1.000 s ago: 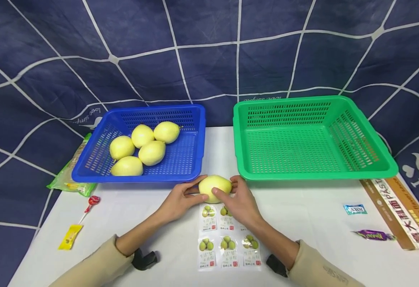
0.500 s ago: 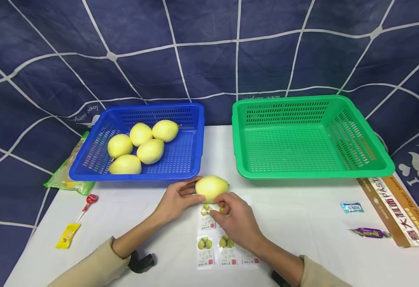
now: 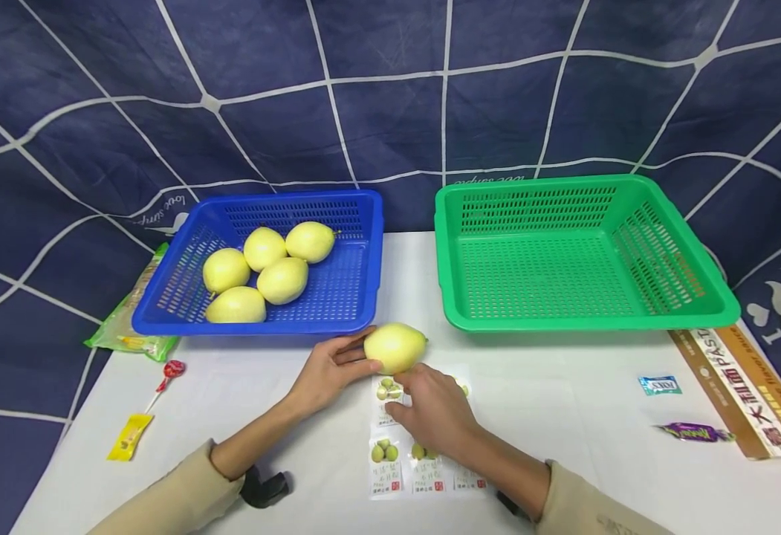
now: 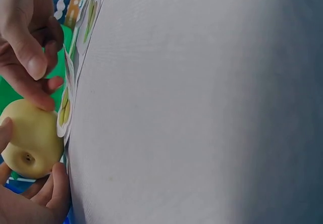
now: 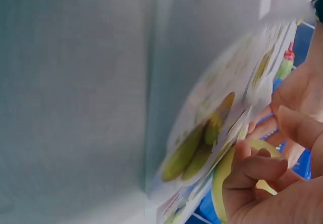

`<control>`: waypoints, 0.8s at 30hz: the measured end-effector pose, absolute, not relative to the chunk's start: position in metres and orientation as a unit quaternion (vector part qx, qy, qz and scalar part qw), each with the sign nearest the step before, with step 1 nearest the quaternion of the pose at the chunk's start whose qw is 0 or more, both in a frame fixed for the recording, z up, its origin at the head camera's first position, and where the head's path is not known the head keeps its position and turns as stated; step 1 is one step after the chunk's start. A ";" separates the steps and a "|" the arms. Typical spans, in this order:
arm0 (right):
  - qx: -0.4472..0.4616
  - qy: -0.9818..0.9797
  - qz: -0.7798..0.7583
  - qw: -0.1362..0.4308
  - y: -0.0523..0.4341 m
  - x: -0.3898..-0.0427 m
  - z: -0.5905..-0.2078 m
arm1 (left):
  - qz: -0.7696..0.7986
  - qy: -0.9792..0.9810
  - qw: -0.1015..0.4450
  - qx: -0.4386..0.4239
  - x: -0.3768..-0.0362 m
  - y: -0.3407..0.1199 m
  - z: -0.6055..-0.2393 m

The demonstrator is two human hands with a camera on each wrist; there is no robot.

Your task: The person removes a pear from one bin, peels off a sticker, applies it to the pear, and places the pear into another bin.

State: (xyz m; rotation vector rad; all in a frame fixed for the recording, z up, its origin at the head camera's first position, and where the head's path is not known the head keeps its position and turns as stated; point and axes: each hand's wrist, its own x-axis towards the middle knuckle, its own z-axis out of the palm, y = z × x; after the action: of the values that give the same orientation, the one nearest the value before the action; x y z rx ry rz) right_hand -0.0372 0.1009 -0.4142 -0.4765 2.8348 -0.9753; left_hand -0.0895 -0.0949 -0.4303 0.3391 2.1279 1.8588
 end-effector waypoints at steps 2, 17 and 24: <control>-0.149 0.936 -0.312 0.072 0.100 -0.039 -0.414 | 0.641 0.744 0.143 0.121 -0.089 -0.095 -0.431; -0.142 0.940 -0.296 0.091 0.097 -0.043 -0.417 | 0.647 0.742 0.145 0.099 -0.089 -0.102 -0.431; -0.189 0.908 -0.361 0.097 0.104 -0.041 -0.411 | 0.651 0.735 0.158 0.102 -0.087 -0.103 -0.431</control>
State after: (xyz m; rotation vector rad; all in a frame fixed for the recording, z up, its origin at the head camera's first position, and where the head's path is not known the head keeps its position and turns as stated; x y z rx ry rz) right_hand -0.0414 0.1042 -0.4114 -0.5594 2.6888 -1.0684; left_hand -0.0873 -0.1027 -0.4307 0.2927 2.1026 1.8635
